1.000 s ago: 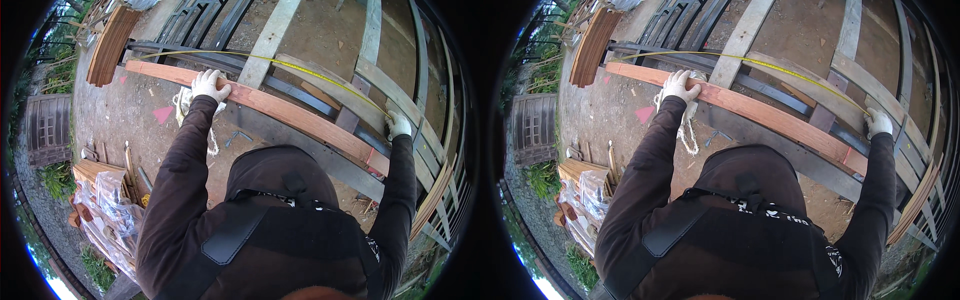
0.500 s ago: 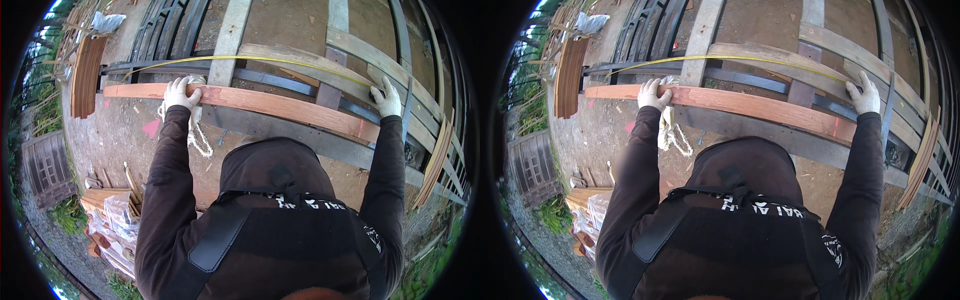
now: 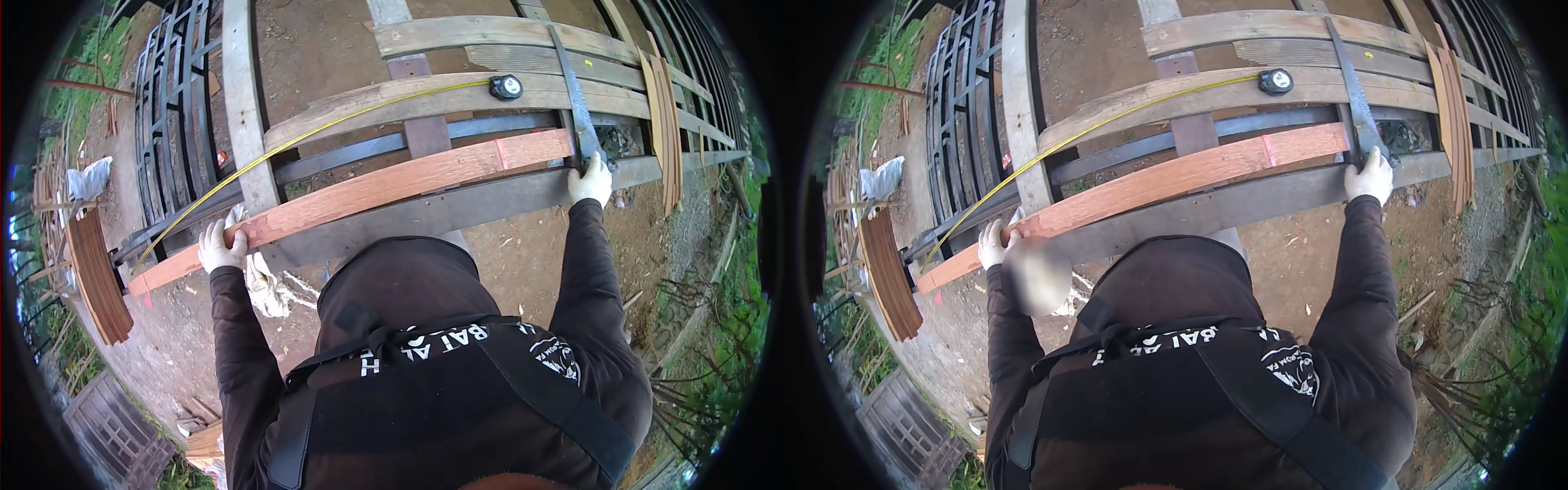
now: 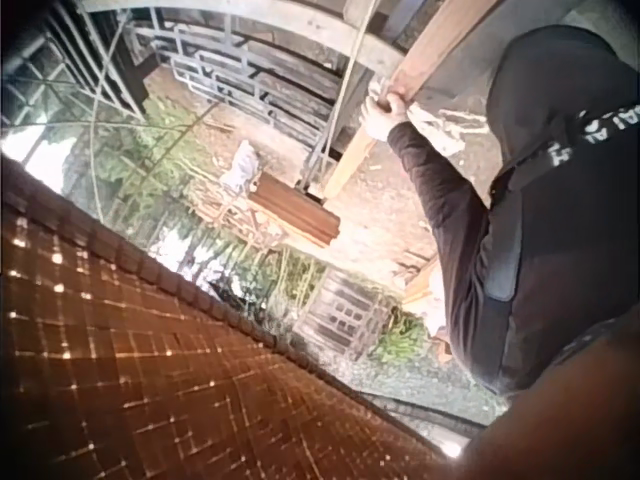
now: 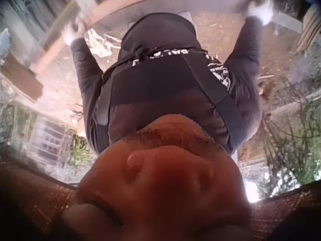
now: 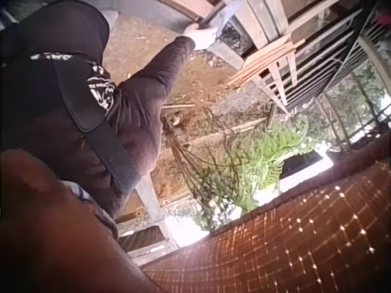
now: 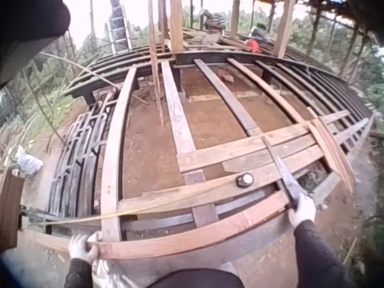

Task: The person measures a wooden plank with a tape measure and cuts through the plank using a hand saw while standing on a building frame.

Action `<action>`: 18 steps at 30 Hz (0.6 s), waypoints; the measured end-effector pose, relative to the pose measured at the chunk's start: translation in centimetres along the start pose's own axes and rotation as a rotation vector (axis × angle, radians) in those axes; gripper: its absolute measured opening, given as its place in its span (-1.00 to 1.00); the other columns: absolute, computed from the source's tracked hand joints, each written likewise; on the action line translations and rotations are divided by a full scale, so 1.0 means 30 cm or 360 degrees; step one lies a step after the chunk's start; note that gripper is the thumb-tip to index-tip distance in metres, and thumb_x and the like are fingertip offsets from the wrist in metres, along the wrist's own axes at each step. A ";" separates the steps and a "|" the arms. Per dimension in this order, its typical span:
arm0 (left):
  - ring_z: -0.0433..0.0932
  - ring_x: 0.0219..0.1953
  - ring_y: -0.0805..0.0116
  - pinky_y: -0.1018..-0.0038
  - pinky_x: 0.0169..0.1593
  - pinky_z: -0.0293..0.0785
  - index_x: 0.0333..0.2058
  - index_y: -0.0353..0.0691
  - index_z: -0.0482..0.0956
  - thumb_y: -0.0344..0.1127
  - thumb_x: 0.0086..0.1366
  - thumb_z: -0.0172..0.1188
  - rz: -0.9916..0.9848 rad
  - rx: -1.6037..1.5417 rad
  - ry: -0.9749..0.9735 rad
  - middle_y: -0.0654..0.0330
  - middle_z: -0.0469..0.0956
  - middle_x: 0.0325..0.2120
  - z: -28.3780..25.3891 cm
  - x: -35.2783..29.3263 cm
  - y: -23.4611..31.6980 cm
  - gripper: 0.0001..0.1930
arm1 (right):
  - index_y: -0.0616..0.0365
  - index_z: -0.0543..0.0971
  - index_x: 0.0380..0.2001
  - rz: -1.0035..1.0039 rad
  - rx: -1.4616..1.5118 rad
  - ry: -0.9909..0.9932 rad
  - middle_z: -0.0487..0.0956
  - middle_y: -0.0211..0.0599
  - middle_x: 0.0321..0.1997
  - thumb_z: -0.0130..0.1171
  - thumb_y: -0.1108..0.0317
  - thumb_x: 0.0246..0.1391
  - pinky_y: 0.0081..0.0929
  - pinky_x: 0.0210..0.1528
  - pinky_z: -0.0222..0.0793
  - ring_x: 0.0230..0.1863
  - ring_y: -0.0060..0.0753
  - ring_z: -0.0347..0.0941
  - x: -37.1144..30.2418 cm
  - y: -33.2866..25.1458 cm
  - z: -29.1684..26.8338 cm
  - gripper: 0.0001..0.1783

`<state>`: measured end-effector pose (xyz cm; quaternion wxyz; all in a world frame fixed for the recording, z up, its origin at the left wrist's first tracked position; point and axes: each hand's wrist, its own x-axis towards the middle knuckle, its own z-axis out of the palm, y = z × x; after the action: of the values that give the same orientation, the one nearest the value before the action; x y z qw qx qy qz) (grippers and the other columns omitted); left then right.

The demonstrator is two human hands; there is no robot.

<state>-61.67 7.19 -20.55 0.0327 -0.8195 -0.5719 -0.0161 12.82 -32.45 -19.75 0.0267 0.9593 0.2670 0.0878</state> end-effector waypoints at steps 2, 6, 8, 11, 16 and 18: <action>0.50 0.31 -0.06 -0.09 0.36 0.34 0.13 -0.03 0.70 0.15 0.13 0.38 -0.0025 -0.0052 -0.0054 0.07 0.64 0.19 0.016 0.005 -0.044 -0.37 | 0.01 0.33 0.48 0.0025 -0.0139 -0.0341 0.57 0.06 0.31 0.33 0.02 0.07 0.07 0.37 0.40 0.37 0.15 0.44 0.058 -0.006 0.018 -0.09; 0.52 0.26 0.05 -0.07 0.33 0.29 0.05 0.00 0.75 0.18 0.11 0.36 0.0038 -0.0081 -0.0062 0.18 0.68 0.13 -0.059 0.077 0.044 -0.41 | -0.20 0.25 0.56 0.0270 -0.0136 -0.0433 0.70 0.02 0.21 0.31 0.02 0.14 0.02 0.34 0.41 0.20 0.12 0.65 0.125 0.117 0.120 -0.07; 0.52 0.26 0.09 0.00 0.34 0.29 0.00 -0.03 0.76 0.15 0.12 0.39 0.0036 -0.0023 -0.0027 0.20 0.71 0.09 -0.060 0.054 0.031 -0.46 | -0.23 0.19 0.59 0.0181 -0.0166 -0.0492 0.69 0.03 0.22 0.29 0.02 0.15 -0.03 0.35 0.41 0.23 0.13 0.63 0.147 0.105 0.169 -0.04; 0.54 0.19 0.11 -0.02 0.32 0.28 -0.05 -0.03 0.77 0.15 0.08 0.39 -0.0049 -0.0012 -0.0207 0.21 0.73 0.02 -0.127 0.018 0.019 -0.47 | -0.27 0.17 0.61 0.0261 0.0053 -0.0472 0.65 0.11 0.26 0.26 0.00 0.15 -0.07 0.41 0.37 0.25 0.20 0.61 0.131 0.015 0.188 -0.03; 0.47 0.32 0.01 -0.07 0.38 0.12 -0.15 0.01 0.79 0.20 0.07 0.38 0.0114 -0.0234 -0.0126 0.17 0.75 -0.01 -0.064 0.088 0.070 -0.51 | 0.29 0.39 0.44 0.0655 0.1785 -0.0007 0.67 -0.08 0.11 0.23 0.42 0.30 -0.36 0.20 0.52 0.06 -0.27 0.64 0.030 0.173 0.163 -0.34; 0.51 0.29 0.08 -0.14 0.41 0.11 -0.08 -0.03 0.76 0.15 0.10 0.39 0.0101 -0.0213 -0.0189 0.16 0.72 0.00 -0.079 0.054 0.033 -0.50 | 0.29 0.39 0.42 0.0775 0.2209 0.0080 0.66 -0.08 0.02 0.24 0.51 0.27 -0.41 0.13 0.55 -0.02 -0.33 0.63 -0.059 0.047 0.059 -0.35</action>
<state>-60.16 8.18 -18.11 -0.0556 -0.8371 -0.5442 -0.0047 12.35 -34.57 -21.63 -0.6131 0.7852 0.0411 -0.0759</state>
